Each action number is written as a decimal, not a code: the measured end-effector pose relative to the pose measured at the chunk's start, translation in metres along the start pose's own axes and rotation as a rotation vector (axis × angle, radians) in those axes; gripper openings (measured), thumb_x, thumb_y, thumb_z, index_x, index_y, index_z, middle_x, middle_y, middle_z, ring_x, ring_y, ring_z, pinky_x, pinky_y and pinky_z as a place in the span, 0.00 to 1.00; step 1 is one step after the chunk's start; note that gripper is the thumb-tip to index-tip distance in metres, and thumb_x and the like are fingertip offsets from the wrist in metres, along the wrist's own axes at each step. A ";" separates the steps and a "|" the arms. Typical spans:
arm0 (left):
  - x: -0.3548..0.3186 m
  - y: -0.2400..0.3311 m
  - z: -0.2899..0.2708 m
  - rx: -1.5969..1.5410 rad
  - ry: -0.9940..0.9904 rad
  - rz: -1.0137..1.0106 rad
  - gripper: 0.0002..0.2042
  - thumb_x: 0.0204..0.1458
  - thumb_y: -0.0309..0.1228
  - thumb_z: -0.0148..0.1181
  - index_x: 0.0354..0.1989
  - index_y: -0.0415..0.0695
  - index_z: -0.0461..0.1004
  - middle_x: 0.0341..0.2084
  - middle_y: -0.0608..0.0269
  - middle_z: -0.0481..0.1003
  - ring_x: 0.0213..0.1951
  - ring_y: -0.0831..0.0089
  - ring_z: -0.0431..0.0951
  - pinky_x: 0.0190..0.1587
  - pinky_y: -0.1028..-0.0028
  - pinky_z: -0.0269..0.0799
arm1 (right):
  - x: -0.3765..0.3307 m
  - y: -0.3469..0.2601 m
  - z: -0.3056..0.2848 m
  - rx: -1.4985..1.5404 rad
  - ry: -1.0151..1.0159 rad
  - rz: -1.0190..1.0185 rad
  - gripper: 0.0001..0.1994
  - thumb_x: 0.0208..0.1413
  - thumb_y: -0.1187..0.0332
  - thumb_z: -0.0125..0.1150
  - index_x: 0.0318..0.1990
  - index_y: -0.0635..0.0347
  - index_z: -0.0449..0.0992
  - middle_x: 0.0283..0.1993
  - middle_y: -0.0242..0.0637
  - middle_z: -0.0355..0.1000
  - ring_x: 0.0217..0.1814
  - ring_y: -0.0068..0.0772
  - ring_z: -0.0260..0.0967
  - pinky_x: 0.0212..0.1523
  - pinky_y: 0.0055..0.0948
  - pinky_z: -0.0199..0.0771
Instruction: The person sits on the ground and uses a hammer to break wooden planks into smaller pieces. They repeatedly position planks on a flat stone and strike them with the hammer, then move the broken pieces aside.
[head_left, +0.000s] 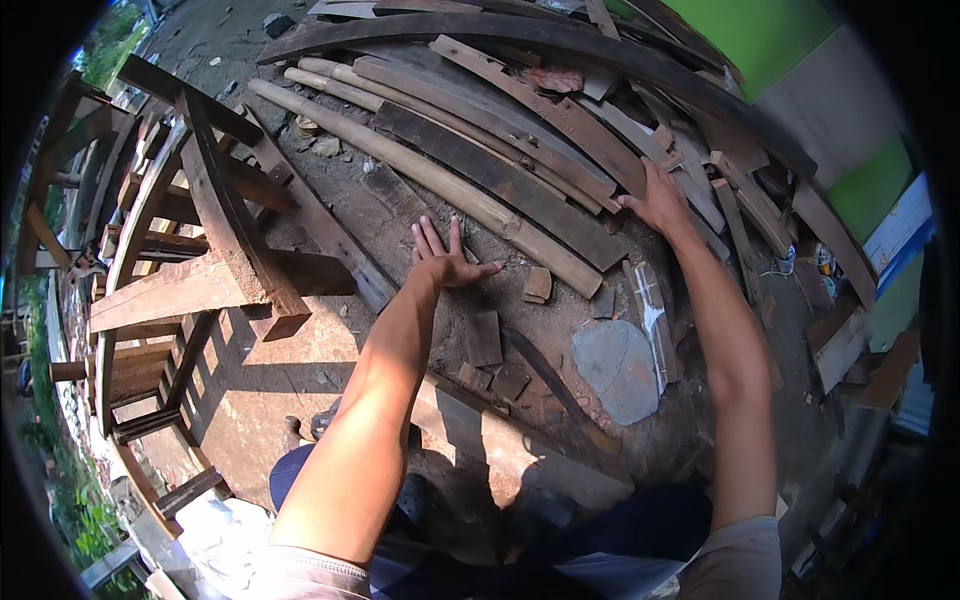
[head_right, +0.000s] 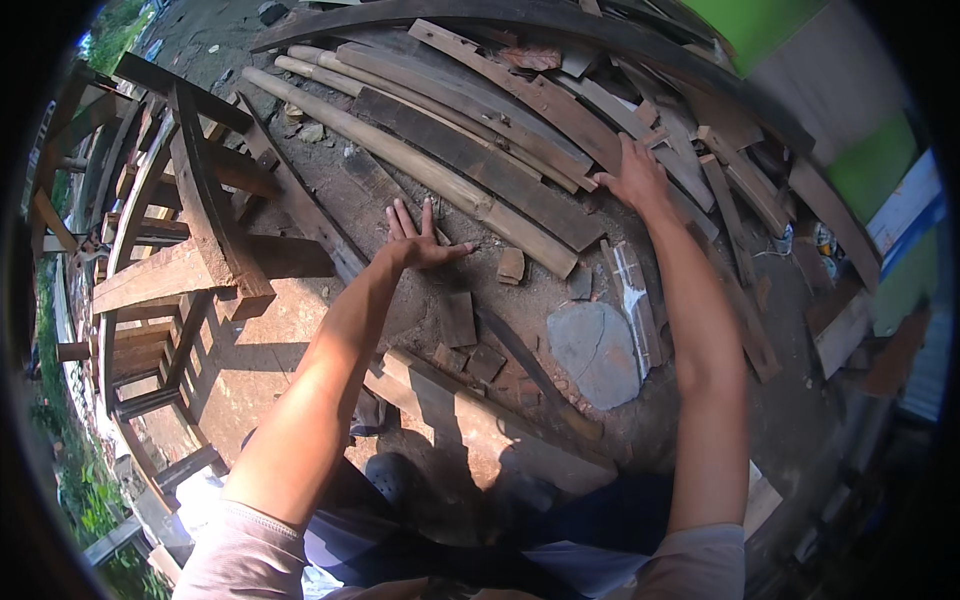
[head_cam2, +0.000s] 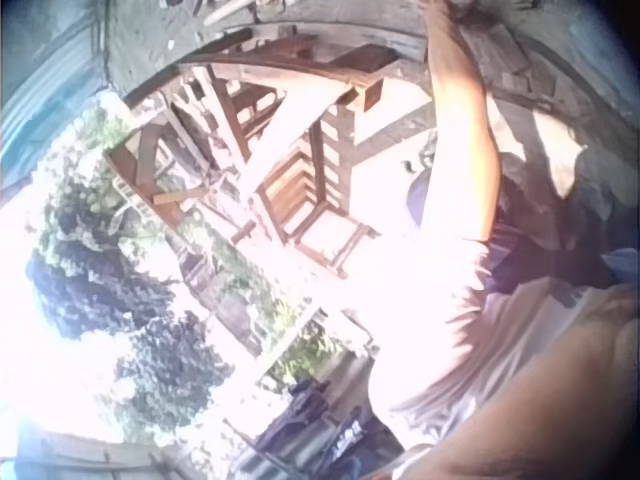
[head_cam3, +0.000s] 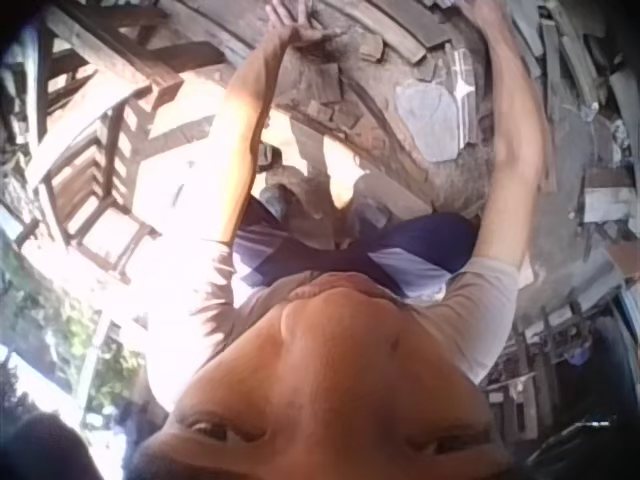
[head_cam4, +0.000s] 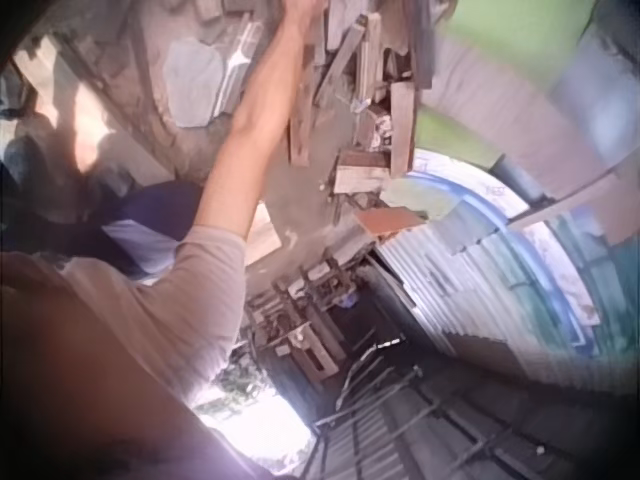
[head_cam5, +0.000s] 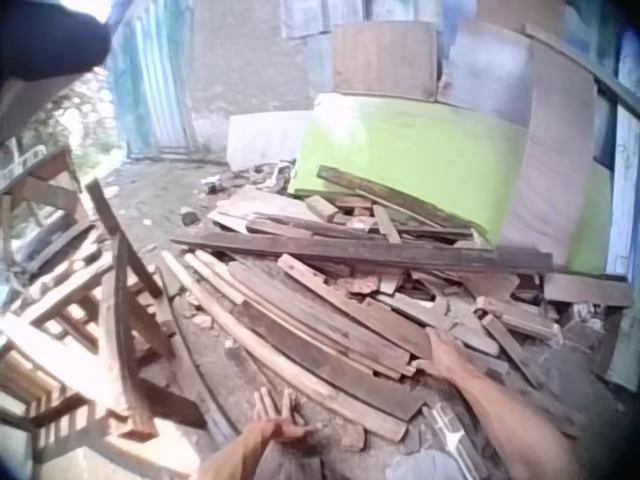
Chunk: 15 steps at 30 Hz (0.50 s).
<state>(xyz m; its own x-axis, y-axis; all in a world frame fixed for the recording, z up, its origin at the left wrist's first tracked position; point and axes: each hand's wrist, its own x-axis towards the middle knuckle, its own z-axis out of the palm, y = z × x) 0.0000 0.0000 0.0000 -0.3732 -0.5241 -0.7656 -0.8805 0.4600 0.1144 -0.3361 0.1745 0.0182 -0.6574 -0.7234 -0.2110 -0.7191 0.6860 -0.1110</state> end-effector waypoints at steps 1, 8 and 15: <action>-0.002 0.000 0.000 0.000 -0.001 -0.001 0.64 0.35 0.79 0.52 0.74 0.60 0.23 0.70 0.40 0.16 0.71 0.45 0.15 0.71 0.49 0.27 | 0.004 -0.005 0.000 -0.019 -0.006 0.000 0.52 0.45 0.58 0.74 0.73 0.47 0.43 0.69 0.46 0.54 0.69 0.54 0.56 0.65 0.53 0.62; 0.007 -0.005 -0.002 -0.002 -0.052 0.033 0.67 0.31 0.82 0.50 0.73 0.59 0.21 0.69 0.36 0.15 0.71 0.41 0.15 0.70 0.47 0.30 | 0.003 -0.015 -0.011 -0.097 -0.072 -0.009 0.50 0.45 0.70 0.71 0.73 0.51 0.42 0.65 0.51 0.58 0.66 0.58 0.59 0.60 0.53 0.67; 0.010 -0.007 -0.002 0.010 -0.069 0.013 0.66 0.33 0.81 0.49 0.73 0.57 0.21 0.69 0.36 0.14 0.71 0.42 0.14 0.70 0.47 0.31 | -0.037 -0.027 -0.041 -0.052 -0.049 -0.123 0.52 0.45 0.74 0.68 0.74 0.52 0.37 0.65 0.54 0.56 0.62 0.63 0.62 0.58 0.53 0.69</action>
<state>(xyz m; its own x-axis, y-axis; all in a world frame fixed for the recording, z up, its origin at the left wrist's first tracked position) 0.0025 -0.0096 -0.0072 -0.3632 -0.4675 -0.8059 -0.8726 0.4740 0.1183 -0.3019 0.1797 0.0692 -0.5529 -0.7961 -0.2461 -0.8050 0.5866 -0.0889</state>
